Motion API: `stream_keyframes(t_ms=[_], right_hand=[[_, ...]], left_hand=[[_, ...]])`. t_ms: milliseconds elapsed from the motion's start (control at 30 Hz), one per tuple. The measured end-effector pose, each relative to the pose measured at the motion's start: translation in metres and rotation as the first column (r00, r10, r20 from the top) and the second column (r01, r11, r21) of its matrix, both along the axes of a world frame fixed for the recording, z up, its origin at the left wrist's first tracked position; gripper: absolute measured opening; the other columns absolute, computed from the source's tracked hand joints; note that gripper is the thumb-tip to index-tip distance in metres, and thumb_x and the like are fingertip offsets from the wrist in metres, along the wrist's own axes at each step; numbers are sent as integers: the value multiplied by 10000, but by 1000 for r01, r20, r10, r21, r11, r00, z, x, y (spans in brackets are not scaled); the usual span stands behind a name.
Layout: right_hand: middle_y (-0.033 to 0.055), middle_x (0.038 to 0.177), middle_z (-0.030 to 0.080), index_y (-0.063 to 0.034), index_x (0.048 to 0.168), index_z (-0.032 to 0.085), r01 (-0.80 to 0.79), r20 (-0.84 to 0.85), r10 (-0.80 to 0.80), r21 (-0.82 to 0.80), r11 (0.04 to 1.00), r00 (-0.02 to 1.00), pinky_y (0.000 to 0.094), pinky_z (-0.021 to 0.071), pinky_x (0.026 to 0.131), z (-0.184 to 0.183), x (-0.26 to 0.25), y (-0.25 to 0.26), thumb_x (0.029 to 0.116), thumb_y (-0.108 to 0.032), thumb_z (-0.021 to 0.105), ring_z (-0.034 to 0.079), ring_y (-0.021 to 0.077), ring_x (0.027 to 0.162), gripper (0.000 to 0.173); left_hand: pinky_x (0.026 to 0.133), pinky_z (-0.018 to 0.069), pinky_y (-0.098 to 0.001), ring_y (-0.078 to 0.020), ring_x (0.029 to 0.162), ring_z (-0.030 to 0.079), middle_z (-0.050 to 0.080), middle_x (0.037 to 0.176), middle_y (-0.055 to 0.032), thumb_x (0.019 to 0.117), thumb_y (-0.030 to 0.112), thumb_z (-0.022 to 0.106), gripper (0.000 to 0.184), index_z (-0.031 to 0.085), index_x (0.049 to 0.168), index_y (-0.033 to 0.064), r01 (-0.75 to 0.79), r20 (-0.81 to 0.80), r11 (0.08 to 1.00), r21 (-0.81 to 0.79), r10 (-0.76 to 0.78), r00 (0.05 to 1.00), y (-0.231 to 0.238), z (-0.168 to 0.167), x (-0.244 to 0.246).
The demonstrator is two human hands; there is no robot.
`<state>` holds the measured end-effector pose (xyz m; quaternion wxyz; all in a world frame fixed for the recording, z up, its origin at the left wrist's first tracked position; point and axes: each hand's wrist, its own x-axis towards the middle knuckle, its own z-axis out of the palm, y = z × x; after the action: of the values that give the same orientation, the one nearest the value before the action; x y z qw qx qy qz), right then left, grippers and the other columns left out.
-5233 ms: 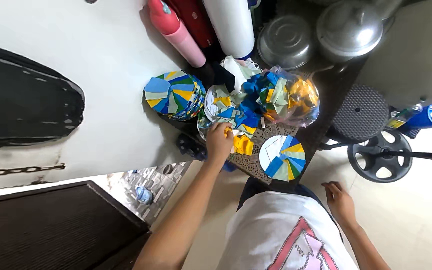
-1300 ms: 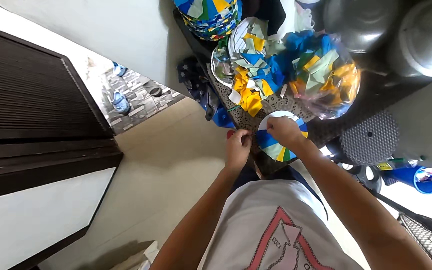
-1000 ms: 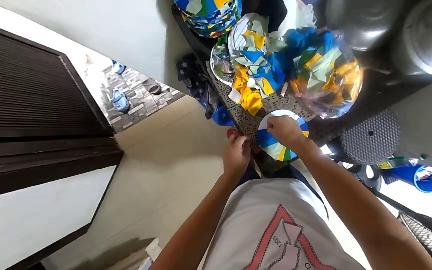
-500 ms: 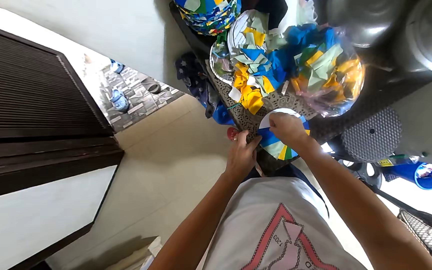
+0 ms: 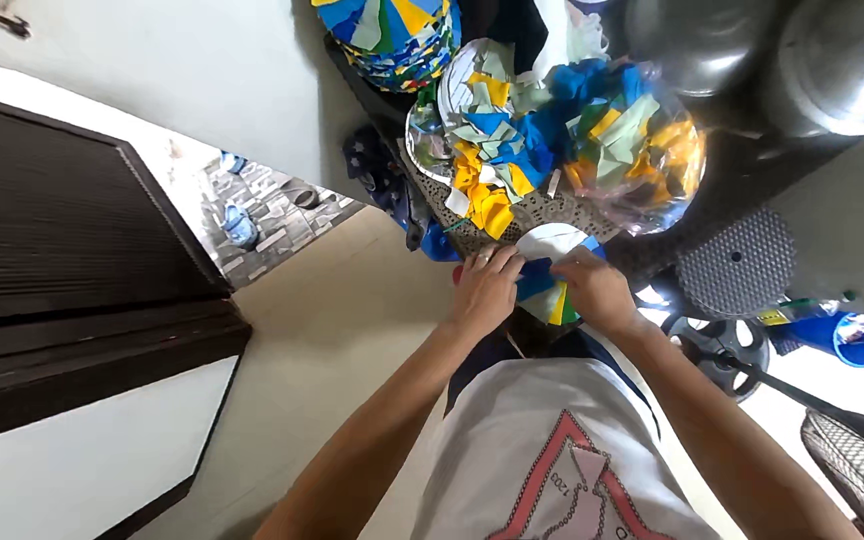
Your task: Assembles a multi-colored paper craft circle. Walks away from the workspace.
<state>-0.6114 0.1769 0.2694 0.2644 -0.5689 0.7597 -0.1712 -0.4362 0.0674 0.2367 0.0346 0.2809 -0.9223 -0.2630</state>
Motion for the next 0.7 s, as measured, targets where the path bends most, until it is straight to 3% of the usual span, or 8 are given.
stream_keyframes(t_ms=[167, 267, 500, 600, 700], right_hand=[[209, 1158, 708, -26, 1119, 763, 135, 12, -135, 34, 990, 991, 560, 573, 884, -9, -15, 55, 1025, -56, 522, 706, 385, 1042, 260], [214, 1160, 713, -12, 1114, 762, 214, 12, -215, 33, 976, 977, 546, 568, 909, -15, -21, 88, 1020, -49, 502, 706, 381, 1061, 278], [223, 1144, 709, -12, 1097, 764, 336, 27, -338, 52, 940, 941, 561, 570, 857, -23, -20, 132, 1009, -43, 513, 708, 392, 1021, 268], [224, 1148, 706, -12, 1105, 760, 328, 43, -329, 35, 944, 943, 568, 573, 839, -25, -17, 132, 1012, -52, 514, 709, 394, 1010, 266], [221, 1128, 715, -10, 1101, 762, 271, 36, -270, -28, 962, 962, 557, 580, 854, -23, -10, 117, 1003, -40, 527, 711, 392, 1027, 256]], left_hand=[[1139, 342, -625, -378, 1411, 475, 639, 1388, -117, 933, -31, 599, 370, 688, 1276, 75, 280, 12, 955, -99, -280, 960, -31, -2, -37], [1182, 287, -608, -367, 1427, 459, 635, 1394, -113, 914, -58, 597, 413, 672, 1298, 76, 377, 94, 918, -126, -367, 925, -39, -4, -48], [1180, 297, -599, -372, 1423, 460, 627, 1407, -124, 936, -77, 557, 439, 646, 1342, 63, 275, 114, 960, -54, -268, 957, -38, 3, -37], [1154, 345, -601, -376, 1427, 459, 629, 1409, -121, 914, -105, 545, 449, 661, 1317, 56, 232, 51, 973, 23, -233, 971, -38, 5, -28], [1161, 322, -620, -394, 1455, 407, 585, 1452, -136, 905, -90, 556, 421, 716, 1248, 93, 278, 70, 958, 75, -283, 957, -37, 11, -21]])
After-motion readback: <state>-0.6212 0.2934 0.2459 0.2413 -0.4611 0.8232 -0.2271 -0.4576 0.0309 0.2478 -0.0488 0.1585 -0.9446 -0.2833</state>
